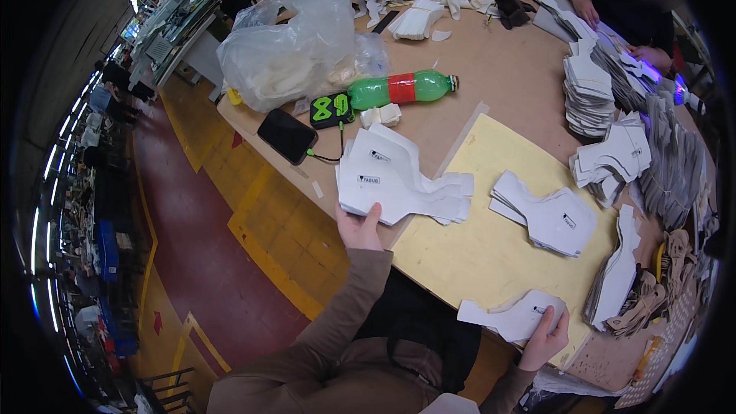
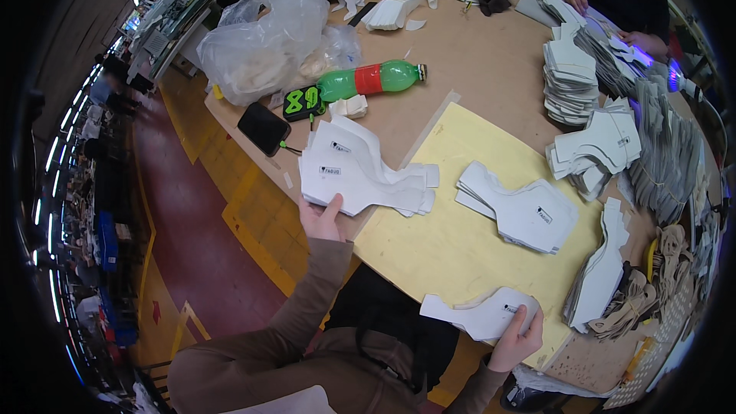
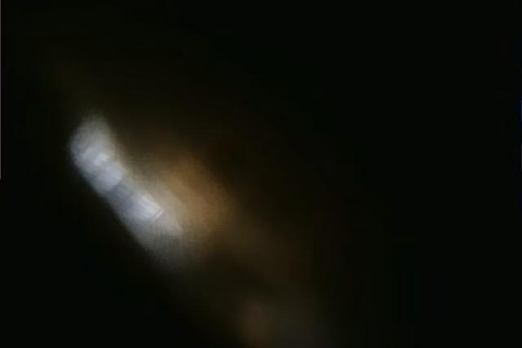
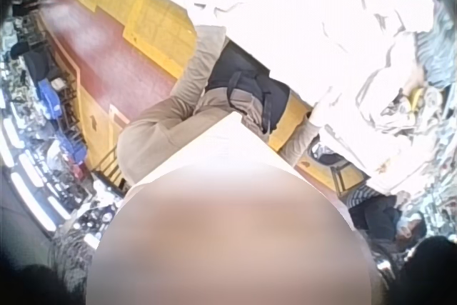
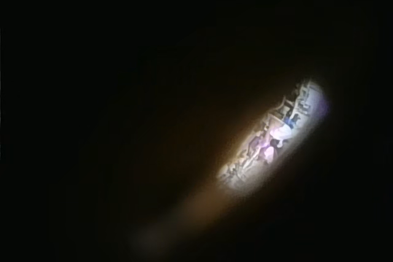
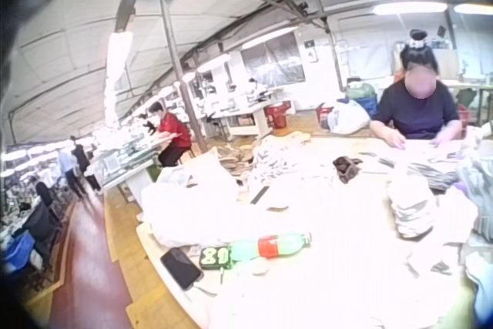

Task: The person repeatedly folds white paper cutouts with printed logos on a yellow work surface. They handle each piece one at a time, fold it in half, and place it into a growing stack. The workspace contains piles of similar parts and other materials.

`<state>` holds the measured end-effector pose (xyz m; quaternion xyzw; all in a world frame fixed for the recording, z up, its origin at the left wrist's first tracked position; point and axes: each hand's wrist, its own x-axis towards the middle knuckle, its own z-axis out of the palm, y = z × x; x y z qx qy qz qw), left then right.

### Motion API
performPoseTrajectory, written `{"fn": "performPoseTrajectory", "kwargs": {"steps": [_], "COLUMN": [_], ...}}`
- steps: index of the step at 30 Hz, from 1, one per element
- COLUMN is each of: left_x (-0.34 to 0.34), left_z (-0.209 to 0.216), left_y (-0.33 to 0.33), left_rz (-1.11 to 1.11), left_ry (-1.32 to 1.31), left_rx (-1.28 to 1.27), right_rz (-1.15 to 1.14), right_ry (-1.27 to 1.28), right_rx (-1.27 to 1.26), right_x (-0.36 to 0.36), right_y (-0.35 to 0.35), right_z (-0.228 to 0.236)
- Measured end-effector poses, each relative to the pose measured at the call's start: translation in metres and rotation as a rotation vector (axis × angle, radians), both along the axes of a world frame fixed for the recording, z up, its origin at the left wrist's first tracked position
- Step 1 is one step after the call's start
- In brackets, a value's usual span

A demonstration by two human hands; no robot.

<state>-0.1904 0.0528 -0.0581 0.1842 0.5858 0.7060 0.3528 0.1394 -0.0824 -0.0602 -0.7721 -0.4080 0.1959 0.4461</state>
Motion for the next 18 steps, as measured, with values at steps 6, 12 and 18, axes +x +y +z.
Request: {"fn": "performPoseTrajectory", "kwargs": {"steps": [6, 12, 18], "left_x": [0.019, 0.039, 0.0], "left_z": [0.017, 0.023, 0.029], "left_y": [-0.01, -0.024, -0.003], "left_rz": [0.16, -0.424, -0.236], "left_ry": [0.737, 0.797, 1.171], "left_rx": [0.249, 0.397, 0.108], "right_rz": [0.0, -0.012, -0.007], "right_ry": [0.01, -0.006, 0.001], "right_rx": [-0.005, -0.001, -0.007], "right_x": [-0.001, -0.004, -0.004], "right_y": [0.001, 0.002, 0.002], "right_z": [0.002, 0.004, 0.006]}}
